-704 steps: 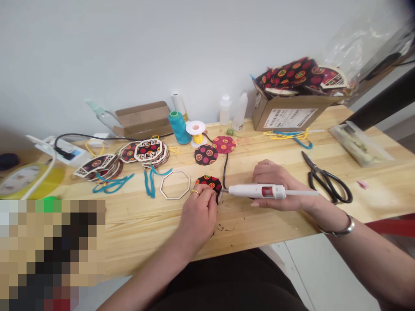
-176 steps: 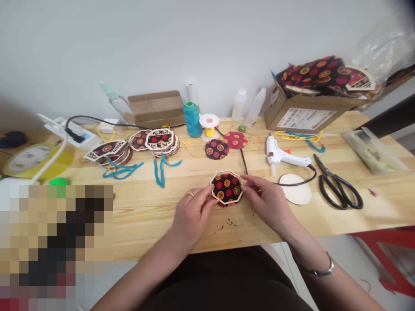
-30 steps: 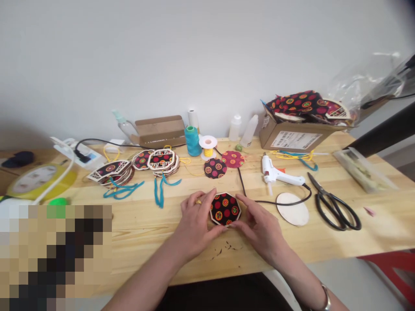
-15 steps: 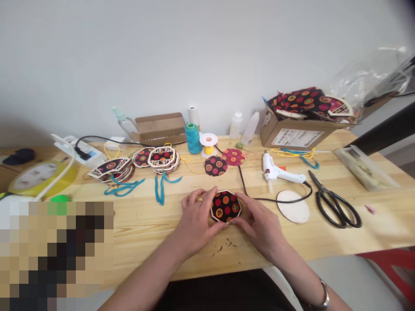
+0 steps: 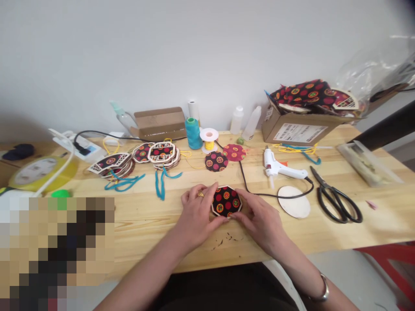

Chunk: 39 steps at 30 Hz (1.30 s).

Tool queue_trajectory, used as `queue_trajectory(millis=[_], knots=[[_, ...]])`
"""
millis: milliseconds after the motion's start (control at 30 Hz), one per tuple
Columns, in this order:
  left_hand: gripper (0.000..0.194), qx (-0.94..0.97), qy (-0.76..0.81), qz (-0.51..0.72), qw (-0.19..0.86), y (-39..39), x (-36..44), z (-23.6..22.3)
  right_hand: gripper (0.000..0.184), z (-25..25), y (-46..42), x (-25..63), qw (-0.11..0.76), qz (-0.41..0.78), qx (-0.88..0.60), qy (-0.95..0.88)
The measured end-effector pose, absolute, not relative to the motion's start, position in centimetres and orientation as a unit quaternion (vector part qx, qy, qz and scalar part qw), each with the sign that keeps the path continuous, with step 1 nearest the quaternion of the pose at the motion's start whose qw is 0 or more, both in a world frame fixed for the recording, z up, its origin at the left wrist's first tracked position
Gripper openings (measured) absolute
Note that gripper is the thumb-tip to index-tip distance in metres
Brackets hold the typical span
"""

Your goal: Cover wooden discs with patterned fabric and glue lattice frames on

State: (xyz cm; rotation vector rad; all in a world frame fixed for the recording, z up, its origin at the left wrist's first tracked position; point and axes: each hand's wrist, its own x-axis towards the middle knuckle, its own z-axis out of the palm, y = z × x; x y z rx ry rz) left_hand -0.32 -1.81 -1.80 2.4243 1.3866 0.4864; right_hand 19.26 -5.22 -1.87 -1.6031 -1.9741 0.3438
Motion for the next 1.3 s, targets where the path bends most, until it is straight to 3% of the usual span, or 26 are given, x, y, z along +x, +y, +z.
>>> queue_trajectory(millis=[1033,1300], knots=[[0.069,0.837,0.495,0.175,0.155,-2.05,-0.21,-1.76,0.041,-1.88,-5.32,19.22,0.287,0.130,-0.590,-0.744],[0.065,0.831,0.502,0.176,0.164,-2.03,-0.15,-1.63,0.042,-1.96,-5.56,19.35,0.354,0.158,-0.600,-0.700]])
